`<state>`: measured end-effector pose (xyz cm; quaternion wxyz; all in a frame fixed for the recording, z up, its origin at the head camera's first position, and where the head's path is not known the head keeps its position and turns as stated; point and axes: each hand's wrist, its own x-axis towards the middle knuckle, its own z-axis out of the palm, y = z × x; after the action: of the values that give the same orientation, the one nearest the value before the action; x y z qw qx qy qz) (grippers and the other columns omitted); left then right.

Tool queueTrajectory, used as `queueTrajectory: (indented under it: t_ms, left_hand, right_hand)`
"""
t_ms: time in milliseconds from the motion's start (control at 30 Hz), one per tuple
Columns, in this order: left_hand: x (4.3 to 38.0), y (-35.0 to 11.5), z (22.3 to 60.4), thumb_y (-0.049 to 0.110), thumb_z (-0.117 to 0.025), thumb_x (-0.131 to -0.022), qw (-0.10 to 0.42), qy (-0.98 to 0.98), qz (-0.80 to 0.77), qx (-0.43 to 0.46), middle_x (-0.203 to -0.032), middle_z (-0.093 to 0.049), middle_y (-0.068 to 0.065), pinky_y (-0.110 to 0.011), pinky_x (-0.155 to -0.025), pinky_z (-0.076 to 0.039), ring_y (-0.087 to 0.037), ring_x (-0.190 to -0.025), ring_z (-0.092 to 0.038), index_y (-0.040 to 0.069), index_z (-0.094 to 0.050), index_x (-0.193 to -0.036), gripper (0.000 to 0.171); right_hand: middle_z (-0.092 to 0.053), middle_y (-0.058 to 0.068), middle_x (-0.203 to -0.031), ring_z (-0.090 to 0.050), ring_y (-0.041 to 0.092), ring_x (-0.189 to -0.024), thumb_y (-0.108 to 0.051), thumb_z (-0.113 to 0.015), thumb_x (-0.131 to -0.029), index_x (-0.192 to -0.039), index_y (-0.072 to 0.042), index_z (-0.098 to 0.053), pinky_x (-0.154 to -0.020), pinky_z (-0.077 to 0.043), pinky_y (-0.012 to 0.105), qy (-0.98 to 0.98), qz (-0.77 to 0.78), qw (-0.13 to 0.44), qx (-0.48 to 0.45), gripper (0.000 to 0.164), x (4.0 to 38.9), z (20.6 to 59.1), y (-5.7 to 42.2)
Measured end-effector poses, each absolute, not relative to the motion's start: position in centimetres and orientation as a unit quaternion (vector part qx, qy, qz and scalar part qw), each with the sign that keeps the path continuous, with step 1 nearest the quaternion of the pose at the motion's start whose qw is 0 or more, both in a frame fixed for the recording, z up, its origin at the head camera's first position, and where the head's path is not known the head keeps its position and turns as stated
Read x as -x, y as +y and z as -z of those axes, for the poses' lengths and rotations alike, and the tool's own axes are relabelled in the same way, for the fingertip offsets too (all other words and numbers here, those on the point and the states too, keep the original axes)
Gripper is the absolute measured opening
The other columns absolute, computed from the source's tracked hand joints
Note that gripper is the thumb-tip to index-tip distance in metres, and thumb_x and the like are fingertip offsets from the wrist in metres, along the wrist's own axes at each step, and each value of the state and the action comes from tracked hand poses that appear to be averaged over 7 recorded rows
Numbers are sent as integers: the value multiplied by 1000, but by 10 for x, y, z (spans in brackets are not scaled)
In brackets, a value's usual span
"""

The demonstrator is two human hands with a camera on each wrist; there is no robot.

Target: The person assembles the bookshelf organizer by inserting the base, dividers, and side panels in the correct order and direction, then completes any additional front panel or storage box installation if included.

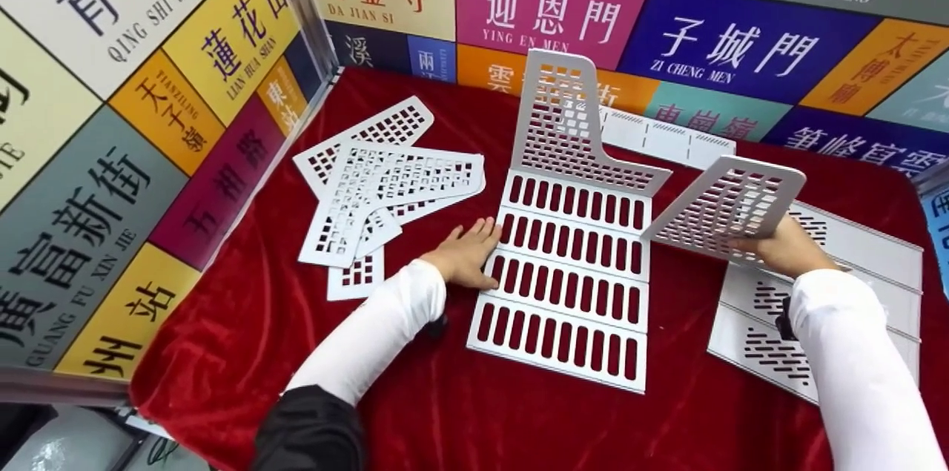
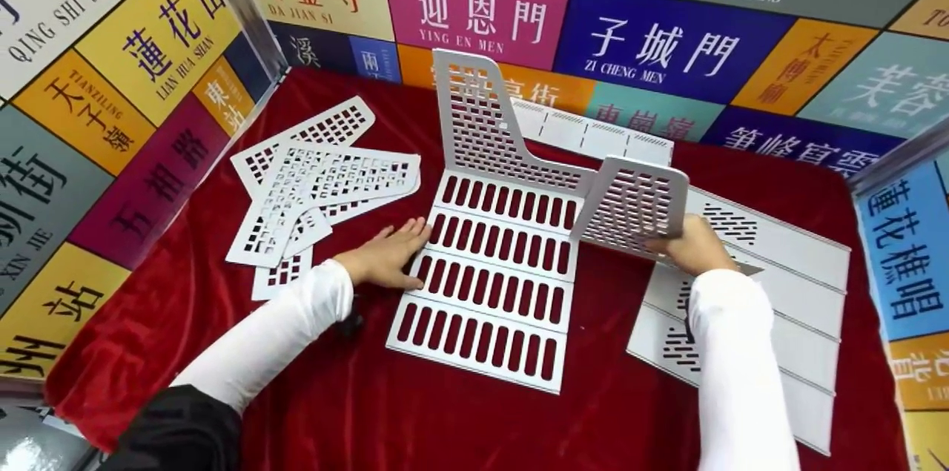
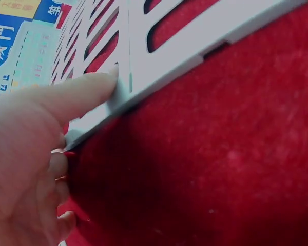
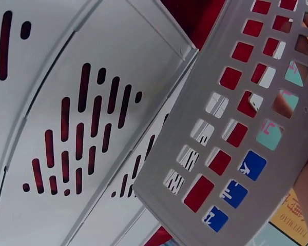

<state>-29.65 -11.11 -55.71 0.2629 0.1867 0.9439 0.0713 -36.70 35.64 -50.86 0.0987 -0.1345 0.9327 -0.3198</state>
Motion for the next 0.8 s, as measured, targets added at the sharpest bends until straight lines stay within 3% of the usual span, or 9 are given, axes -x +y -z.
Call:
queueTrajectory:
  t_ms: [333,600,800]
  left_hand:
    - [288,-109,574,59,-40,-80,267,950,-37,-155,-148,25,-9,-56,-110,11,-28,-137,22,11,18,-142,97]
    - [295,-106,576,57,-46,-78,261,952,-76,-138,-148,25,-12,-54,-109,14,-26,-137,22,6,13,-142,101]
    - [312,-103,570,60,-30,-86,213,969,-73,-100,-151,16,-13,-54,-111,8,-28,-140,13,6,0,-144,84]
  right_hand:
    - [-51,-33,-78,-49,-14,-73,-18,-71,-74,-106,2,-58,-67,-41,9,930,322,129,121,40,374,514,361]
    - [-52,-33,-80,-49,-16,-76,-17,-71,-74,-108,3,-57,-71,-37,6,924,334,144,115,42,376,516,361]
    - [-53,-32,-78,-50,-14,-75,-19,-71,-74,-107,4,-57,-69,-39,7,923,336,144,121,42,381,517,360]
